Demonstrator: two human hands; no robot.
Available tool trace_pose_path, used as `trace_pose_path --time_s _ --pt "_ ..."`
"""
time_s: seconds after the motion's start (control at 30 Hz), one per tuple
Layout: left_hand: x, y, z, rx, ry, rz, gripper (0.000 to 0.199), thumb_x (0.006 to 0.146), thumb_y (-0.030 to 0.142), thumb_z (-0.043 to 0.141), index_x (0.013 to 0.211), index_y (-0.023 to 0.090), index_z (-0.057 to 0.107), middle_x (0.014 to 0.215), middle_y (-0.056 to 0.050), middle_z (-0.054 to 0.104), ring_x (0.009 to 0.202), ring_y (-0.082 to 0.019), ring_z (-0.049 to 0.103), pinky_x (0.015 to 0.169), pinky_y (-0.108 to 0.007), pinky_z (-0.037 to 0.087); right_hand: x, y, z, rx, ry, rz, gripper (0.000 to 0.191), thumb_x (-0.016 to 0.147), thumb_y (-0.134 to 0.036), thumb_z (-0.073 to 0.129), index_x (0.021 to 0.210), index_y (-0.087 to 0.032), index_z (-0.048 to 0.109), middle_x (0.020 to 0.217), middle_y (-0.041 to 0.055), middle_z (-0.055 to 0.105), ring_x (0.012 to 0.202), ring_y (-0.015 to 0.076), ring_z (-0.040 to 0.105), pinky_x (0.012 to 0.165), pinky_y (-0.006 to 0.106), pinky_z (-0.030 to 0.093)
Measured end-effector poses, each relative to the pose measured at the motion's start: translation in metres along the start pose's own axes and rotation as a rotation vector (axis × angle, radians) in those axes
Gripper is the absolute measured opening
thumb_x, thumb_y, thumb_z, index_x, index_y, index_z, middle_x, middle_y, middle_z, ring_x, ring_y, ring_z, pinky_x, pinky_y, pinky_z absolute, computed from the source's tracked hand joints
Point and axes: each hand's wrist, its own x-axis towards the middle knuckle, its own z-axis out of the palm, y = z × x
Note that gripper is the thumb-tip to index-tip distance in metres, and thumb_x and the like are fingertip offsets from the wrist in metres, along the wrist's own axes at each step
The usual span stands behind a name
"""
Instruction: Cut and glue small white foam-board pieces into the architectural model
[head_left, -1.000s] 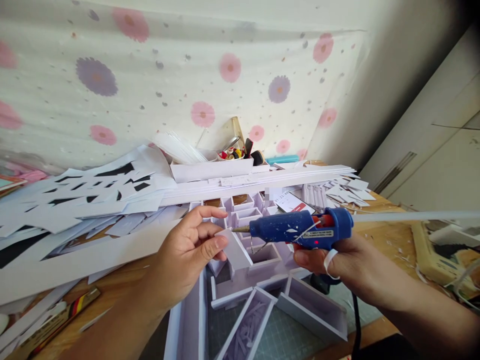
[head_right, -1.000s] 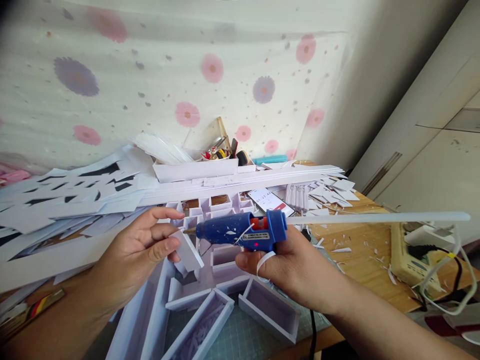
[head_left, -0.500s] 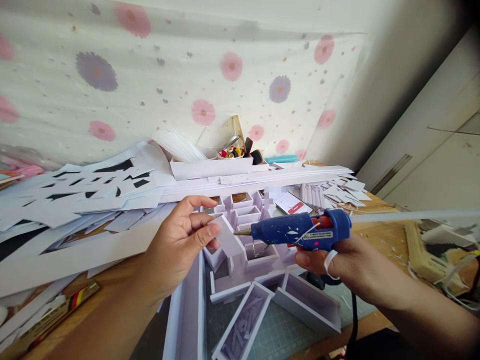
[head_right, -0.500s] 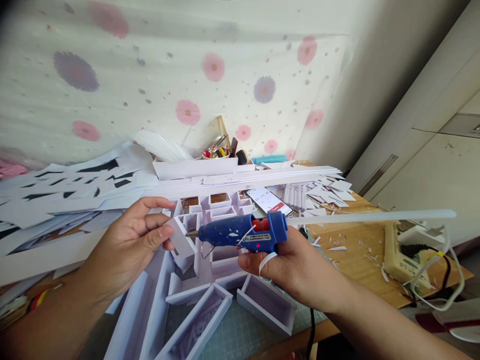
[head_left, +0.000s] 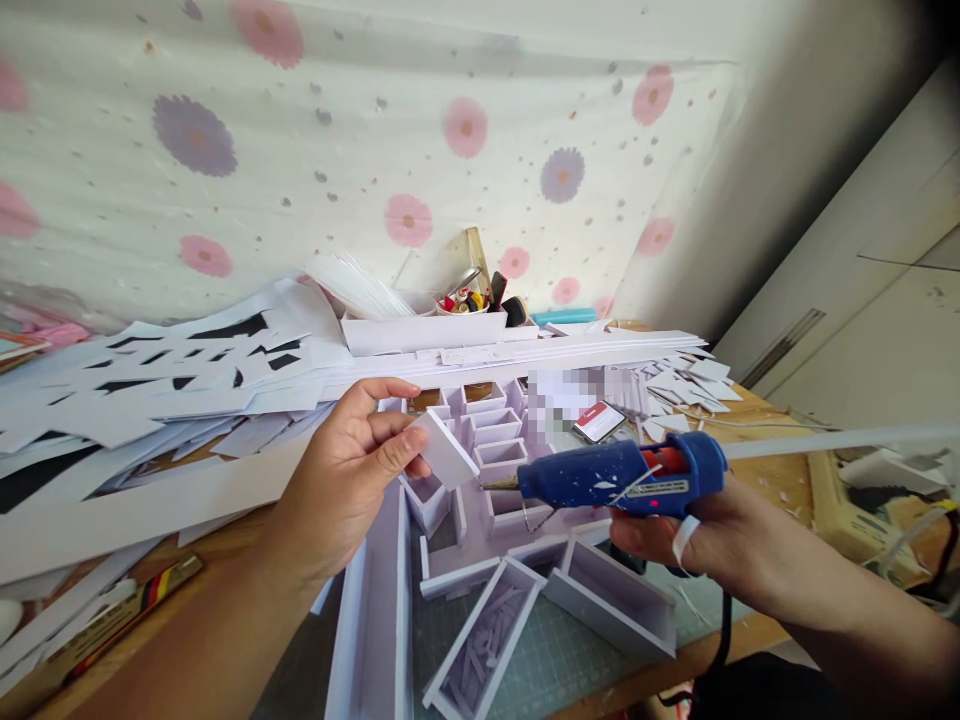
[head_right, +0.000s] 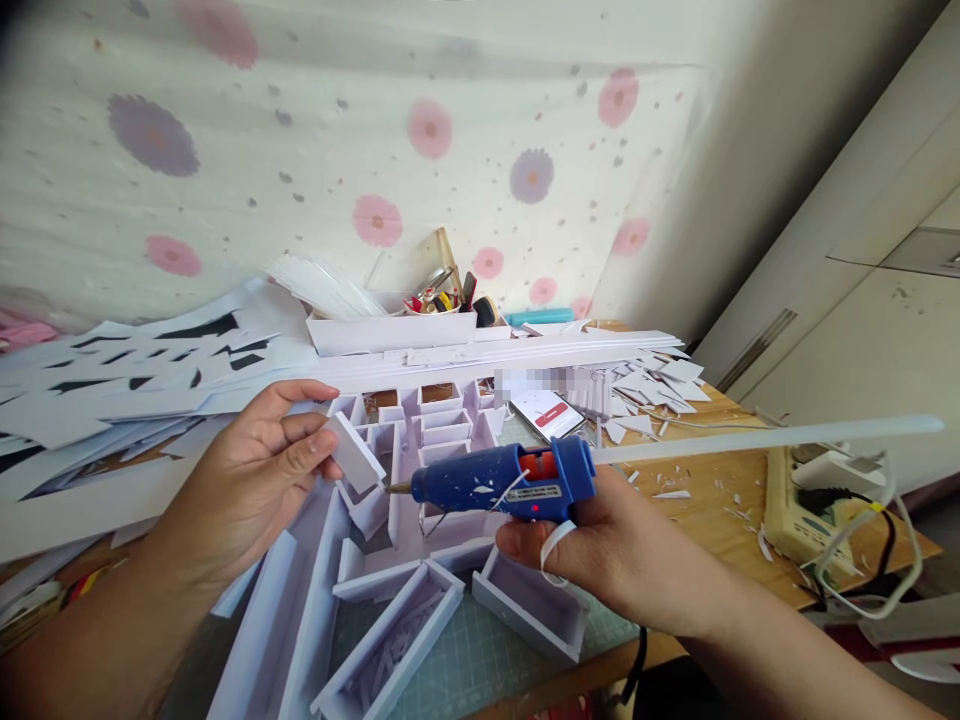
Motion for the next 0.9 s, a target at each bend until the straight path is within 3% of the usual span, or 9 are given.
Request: trace_pose_path --time_s 0.23,0.47,0.9 --pt "-0.002 -0.001 0.001 -0.003 -0.004 -0.057 0.025 0.072 0.034 0.083 0.086 0.020 0.068 0.068 0.005 0.067 0.056 -0.009 0.064 0.056 -0.017 0.050 -0.001 0.005 0.001 0.024 0.031 -0.066 0.020 0.075 -0.039 0.072 0.080 -0.020 0.074 0.081 0.0068 0.073 0.075 0.0233 0.068 0.067 0.032 0.059" --pt "-0.002 -0.001 0.002 -0.018 -0.037 -0.055 0.023 0.069 0.035 0.085 0.080 0.022 0.070 0.064 0.007 0.066 0.054 -0.008 0.064 0.054 -0.016 0.051 0.002 -0.004 0.004 -0.055 0.014 -0.094 0.014 0.076 -0.035 0.072 0.073 -0.022 0.070 0.074 0.0022 0.069 0.068 0.0178 0.063 0.061 0.025 0.055" --pt "-0.001 0.000 0.000 -0.094 -0.012 -0.076 0.023 0.067 0.033 0.087 0.078 0.021 0.070 0.067 0.006 0.067 0.056 -0.008 0.064 0.056 -0.016 0.053 0.002 -0.015 0.004 -0.071 0.003 -0.122 0.022 0.076 -0.044 0.070 0.071 -0.022 0.071 0.071 0.0046 0.068 0.068 0.0198 0.064 0.061 0.029 0.057"
